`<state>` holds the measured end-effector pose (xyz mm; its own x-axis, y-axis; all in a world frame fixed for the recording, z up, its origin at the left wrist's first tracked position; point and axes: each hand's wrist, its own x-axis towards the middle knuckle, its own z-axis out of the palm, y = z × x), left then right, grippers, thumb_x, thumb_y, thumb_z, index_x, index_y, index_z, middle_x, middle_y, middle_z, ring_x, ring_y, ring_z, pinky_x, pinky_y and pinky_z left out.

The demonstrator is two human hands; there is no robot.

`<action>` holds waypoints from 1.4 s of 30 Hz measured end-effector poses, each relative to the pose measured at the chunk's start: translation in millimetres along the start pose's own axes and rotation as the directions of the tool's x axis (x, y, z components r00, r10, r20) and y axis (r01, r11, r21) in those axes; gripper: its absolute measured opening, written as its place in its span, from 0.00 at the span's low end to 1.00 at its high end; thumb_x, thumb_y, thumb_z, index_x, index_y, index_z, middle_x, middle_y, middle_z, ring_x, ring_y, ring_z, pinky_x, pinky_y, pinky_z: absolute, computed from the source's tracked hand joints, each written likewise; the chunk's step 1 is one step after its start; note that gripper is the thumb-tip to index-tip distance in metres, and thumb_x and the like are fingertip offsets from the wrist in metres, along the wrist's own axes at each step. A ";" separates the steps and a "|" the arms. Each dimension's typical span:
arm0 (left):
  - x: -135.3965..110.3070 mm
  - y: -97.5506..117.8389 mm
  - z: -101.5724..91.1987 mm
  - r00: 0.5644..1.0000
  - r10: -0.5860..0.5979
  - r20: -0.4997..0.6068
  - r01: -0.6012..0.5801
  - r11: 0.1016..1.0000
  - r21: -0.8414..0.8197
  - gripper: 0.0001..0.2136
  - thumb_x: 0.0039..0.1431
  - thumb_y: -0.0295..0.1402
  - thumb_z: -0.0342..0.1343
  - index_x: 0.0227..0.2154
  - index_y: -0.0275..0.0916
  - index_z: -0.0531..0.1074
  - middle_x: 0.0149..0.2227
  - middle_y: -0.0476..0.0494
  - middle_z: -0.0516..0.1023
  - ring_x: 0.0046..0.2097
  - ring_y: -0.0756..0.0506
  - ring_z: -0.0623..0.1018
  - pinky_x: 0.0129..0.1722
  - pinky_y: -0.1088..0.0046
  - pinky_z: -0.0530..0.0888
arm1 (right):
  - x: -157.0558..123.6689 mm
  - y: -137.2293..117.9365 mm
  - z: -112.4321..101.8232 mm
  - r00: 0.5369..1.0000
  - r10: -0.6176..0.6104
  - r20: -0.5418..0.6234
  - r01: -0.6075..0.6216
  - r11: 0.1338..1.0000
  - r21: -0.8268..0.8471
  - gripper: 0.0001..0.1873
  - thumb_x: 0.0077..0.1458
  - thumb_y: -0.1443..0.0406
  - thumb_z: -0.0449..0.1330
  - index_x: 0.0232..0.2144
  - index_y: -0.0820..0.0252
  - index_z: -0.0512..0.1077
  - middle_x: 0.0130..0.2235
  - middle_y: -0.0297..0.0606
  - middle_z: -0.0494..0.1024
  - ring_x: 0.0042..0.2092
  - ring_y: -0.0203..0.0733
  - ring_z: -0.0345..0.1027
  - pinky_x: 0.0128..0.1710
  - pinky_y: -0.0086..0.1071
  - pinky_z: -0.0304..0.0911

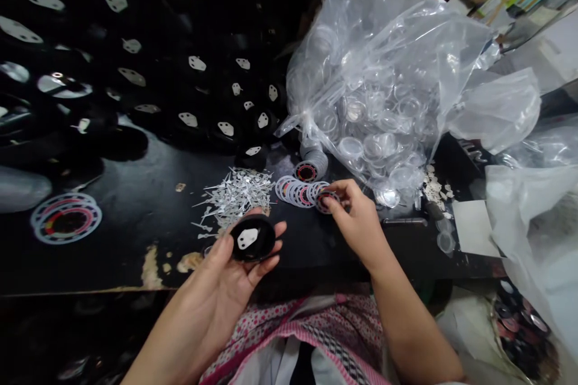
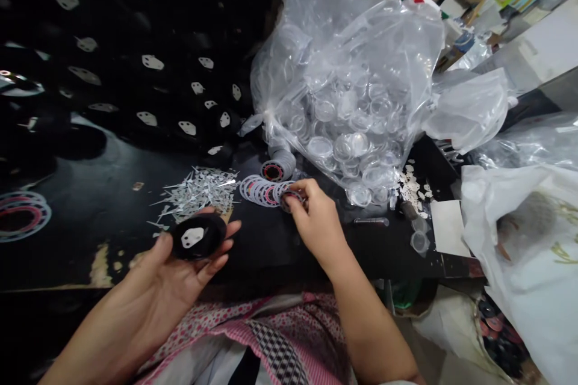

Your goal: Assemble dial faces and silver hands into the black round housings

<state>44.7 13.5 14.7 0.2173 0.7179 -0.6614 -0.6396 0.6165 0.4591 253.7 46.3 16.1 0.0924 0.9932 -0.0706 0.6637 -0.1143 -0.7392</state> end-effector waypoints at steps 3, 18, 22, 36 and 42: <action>2.2 2.2 5.3 1.000 0.026 -0.001 -0.026 0.998 -0.058 0.16 0.63 0.45 0.56 0.46 0.42 0.80 0.48 0.39 0.84 0.46 0.41 0.83 0.41 0.69 0.82 | -11.5 -17.5 9.6 0.976 -0.121 0.183 0.074 0.967 0.244 0.14 0.60 0.67 0.58 0.48 0.54 0.73 0.45 0.35 0.79 0.43 0.37 0.73 0.45 0.33 0.68; 2.5 -13.4 4.9 0.985 0.171 0.037 -0.174 0.977 0.122 0.14 0.57 0.41 0.64 0.46 0.49 0.80 0.57 0.47 0.78 0.60 0.39 0.74 0.52 0.67 0.78 | -18.6 -53.9 16.6 0.978 -0.193 0.085 0.163 0.947 0.276 0.08 0.61 0.69 0.59 0.41 0.53 0.76 0.38 0.33 0.77 0.40 0.36 0.70 0.43 0.32 0.67; 3.0 -14.0 -4.6 0.975 0.205 0.083 -0.221 0.918 0.329 0.19 0.60 0.42 0.62 0.54 0.52 0.76 0.60 0.48 0.75 0.65 0.38 0.68 0.63 0.62 0.68 | -18.8 -53.7 22.0 0.988 -0.092 0.126 0.054 0.960 0.274 0.02 0.59 0.67 0.61 0.37 0.56 0.71 0.35 0.32 0.73 0.36 0.35 0.68 0.36 0.30 0.65; -0.3 -19.8 -17.0 0.977 0.189 0.103 -0.215 0.874 0.435 0.15 0.57 0.39 0.64 0.47 0.45 0.79 0.48 0.44 0.83 0.52 0.38 0.80 0.53 0.62 0.76 | -32.4 -43.5 23.7 0.942 -0.018 0.336 -0.084 0.955 0.286 0.06 0.61 0.64 0.58 0.41 0.55 0.67 0.35 0.31 0.73 0.35 0.35 0.67 0.35 0.29 0.64; -17.8 -5.4 -44.5 0.957 0.277 -0.086 -0.203 0.850 0.486 0.16 0.52 0.39 0.67 0.44 0.44 0.80 0.46 0.44 0.84 0.51 0.38 0.80 0.56 0.63 0.74 | -15.6 -57.9 31.8 0.863 -0.251 0.438 0.266 0.963 0.026 0.06 0.64 0.66 0.55 0.40 0.57 0.72 0.40 0.36 0.79 0.42 0.40 0.71 0.44 0.36 0.63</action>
<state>11.6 -17.0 -2.4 -0.0325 0.8300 -0.5567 -0.2297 0.5359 0.8124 190.3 38.1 38.7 -0.4116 0.8956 -0.1687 0.6445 0.1551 -0.7487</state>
